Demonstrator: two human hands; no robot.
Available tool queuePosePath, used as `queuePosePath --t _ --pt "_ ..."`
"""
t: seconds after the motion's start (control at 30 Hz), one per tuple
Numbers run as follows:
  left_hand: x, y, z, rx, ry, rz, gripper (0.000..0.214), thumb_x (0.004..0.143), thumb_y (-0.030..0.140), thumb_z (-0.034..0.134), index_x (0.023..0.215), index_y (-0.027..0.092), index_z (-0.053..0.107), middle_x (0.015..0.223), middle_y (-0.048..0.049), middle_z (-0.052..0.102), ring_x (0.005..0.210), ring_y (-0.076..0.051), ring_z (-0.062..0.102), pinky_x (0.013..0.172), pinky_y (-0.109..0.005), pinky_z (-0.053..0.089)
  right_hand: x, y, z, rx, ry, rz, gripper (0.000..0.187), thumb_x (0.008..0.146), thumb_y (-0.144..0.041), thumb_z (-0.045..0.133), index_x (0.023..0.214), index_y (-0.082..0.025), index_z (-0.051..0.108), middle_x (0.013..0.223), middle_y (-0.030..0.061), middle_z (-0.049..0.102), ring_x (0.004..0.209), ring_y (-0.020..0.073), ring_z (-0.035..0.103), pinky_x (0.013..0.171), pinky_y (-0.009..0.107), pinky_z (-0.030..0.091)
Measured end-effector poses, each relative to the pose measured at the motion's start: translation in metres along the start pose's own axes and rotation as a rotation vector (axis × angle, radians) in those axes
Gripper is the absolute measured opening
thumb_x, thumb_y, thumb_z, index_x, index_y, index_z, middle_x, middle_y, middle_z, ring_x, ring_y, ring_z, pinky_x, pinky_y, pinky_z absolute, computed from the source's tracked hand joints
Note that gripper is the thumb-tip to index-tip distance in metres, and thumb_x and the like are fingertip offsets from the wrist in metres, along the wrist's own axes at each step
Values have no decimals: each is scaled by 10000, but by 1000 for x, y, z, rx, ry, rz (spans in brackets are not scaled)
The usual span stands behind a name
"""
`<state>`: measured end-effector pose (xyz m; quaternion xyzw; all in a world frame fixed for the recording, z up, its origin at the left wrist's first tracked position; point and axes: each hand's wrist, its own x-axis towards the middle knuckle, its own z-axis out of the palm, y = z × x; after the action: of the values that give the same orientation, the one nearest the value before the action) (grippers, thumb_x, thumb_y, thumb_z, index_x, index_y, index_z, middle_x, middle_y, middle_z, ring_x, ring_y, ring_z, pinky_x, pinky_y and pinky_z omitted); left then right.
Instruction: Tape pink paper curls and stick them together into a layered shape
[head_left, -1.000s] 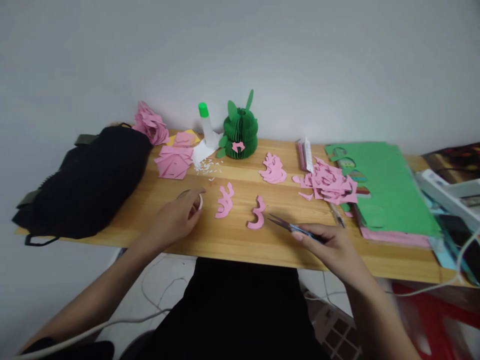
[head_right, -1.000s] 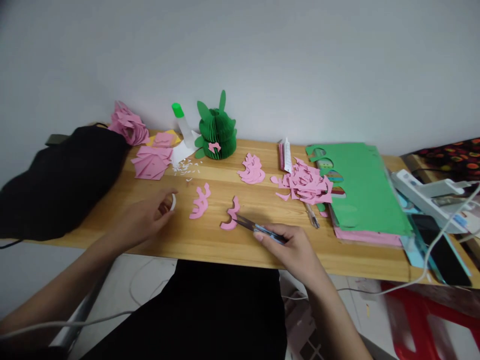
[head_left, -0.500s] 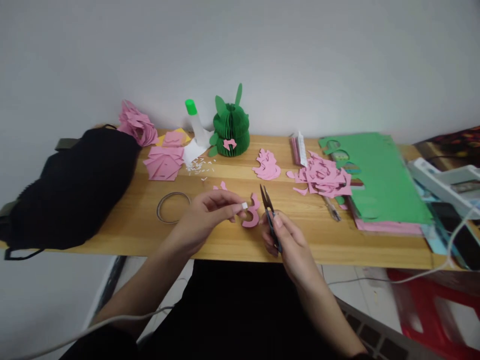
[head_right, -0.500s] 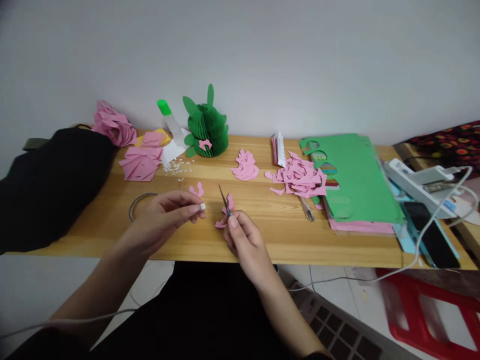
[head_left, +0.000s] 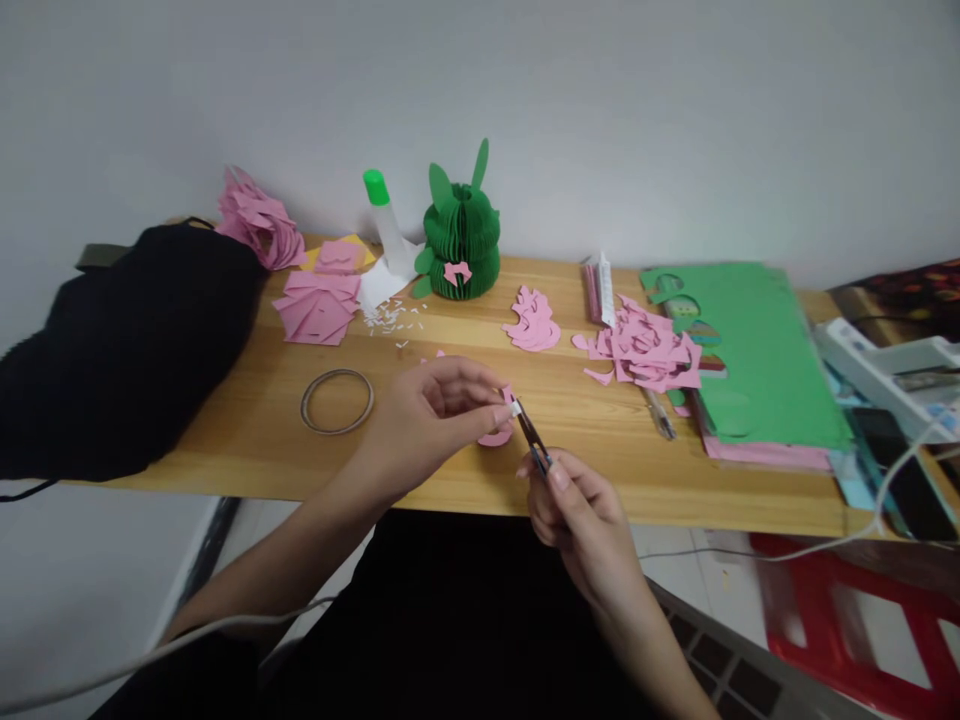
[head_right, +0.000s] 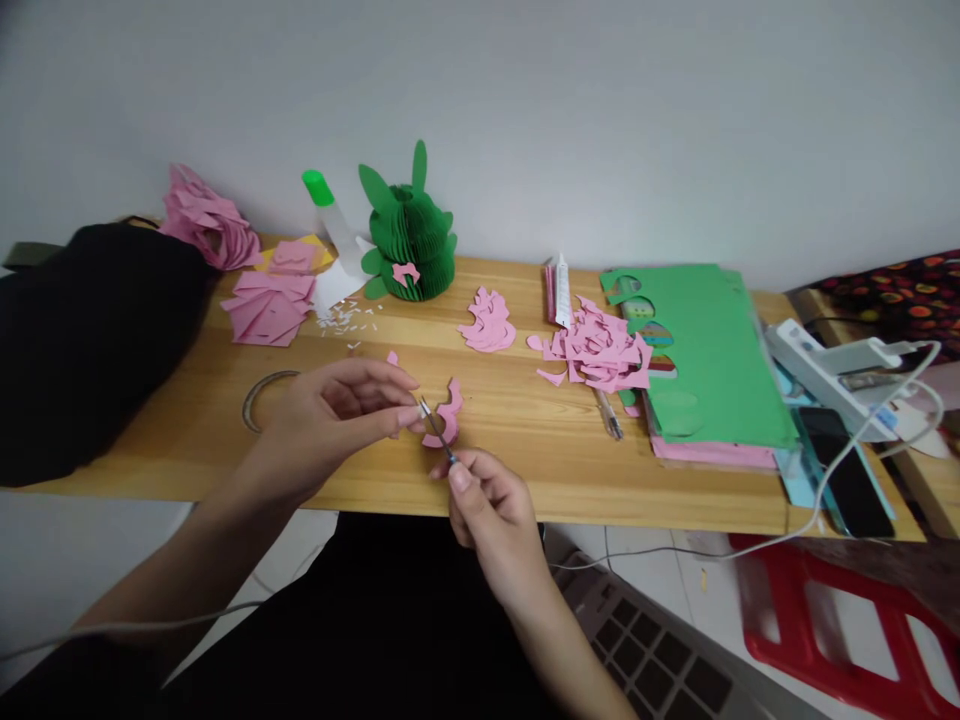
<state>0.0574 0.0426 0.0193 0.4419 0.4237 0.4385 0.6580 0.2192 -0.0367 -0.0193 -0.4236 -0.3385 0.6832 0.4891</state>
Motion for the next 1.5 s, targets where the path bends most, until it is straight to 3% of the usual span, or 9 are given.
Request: queuePosePath --t 0.27,1.5 --pt "0 7 -1 50 -64 -68 212 617 121 787 792 139 669 649 21 724 599 -110 704 612 -188 579 -2 -7 -1 42 -4 73 384 822 -539 679 712 -181 592 477 -117 231 395 36 145 362 183 129" --pt "0 8 -4 22 -94 -77 209 623 172 819 779 160 682 691 4 742 661 -160 738 679 -255 608 -6 -8 -2 -67 64 48 382 840 -532 661 721 -169 644 440 -115 233 390 42 157 378 211 124"
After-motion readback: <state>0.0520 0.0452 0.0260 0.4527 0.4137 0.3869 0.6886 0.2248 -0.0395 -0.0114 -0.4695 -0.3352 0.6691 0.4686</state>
